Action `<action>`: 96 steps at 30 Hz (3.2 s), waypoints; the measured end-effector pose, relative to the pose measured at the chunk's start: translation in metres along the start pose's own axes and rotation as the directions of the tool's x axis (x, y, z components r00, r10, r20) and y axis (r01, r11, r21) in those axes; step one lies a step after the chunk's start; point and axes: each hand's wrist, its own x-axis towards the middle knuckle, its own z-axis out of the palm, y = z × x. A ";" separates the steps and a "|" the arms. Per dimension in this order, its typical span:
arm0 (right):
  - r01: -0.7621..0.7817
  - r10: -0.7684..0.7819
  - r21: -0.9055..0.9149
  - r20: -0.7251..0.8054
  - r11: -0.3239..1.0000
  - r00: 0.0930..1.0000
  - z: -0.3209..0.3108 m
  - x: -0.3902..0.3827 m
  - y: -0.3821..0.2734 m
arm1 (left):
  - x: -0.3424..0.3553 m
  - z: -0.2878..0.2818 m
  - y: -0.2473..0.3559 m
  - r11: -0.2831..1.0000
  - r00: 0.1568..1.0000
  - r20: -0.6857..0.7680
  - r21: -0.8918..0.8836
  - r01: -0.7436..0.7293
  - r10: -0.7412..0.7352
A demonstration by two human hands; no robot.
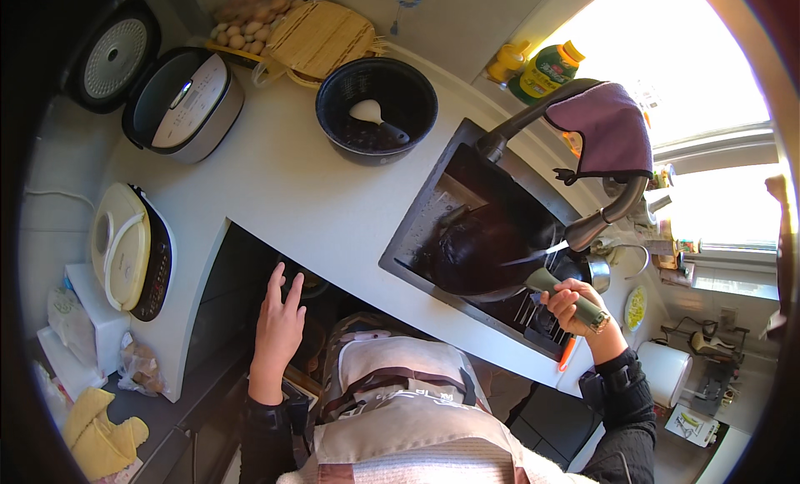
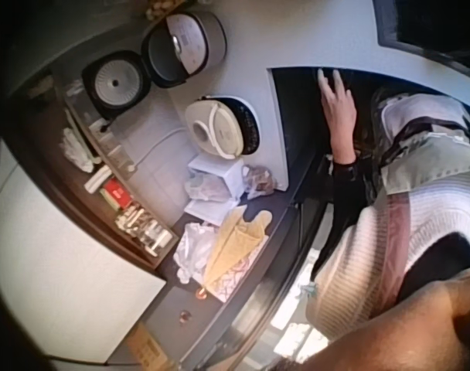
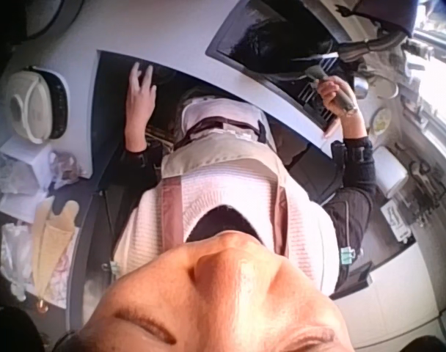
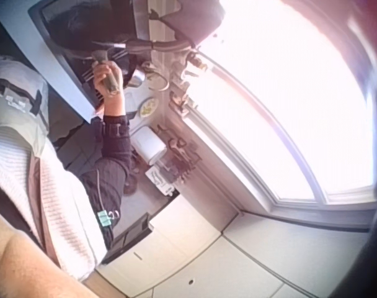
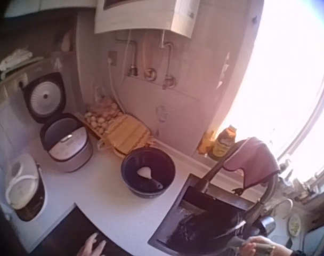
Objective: The person stir-fries noodles in a pan, adds seasoning, transfers the cooked noodles into a bowl, then rinses and scrubs the pan in the sink.
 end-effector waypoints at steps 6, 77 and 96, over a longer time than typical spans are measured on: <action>0.112 -0.117 -0.072 -0.076 0.991 0.990 -0.020 -0.012 0.010 | 0.001 0.003 0.001 1.000 1.000 -0.003 0.005 0.001 -0.001; 0.539 -0.484 0.046 0.508 0.841 0.713 -0.243 -0.004 0.197 | 0.235 0.109 0.179 0.607 0.502 0.395 -0.206 -0.768 0.769; 0.686 -0.547 0.067 0.661 0.725 0.514 -0.253 0.078 0.113 | 0.367 0.143 0.289 0.835 0.725 0.506 -0.522 -0.174 0.468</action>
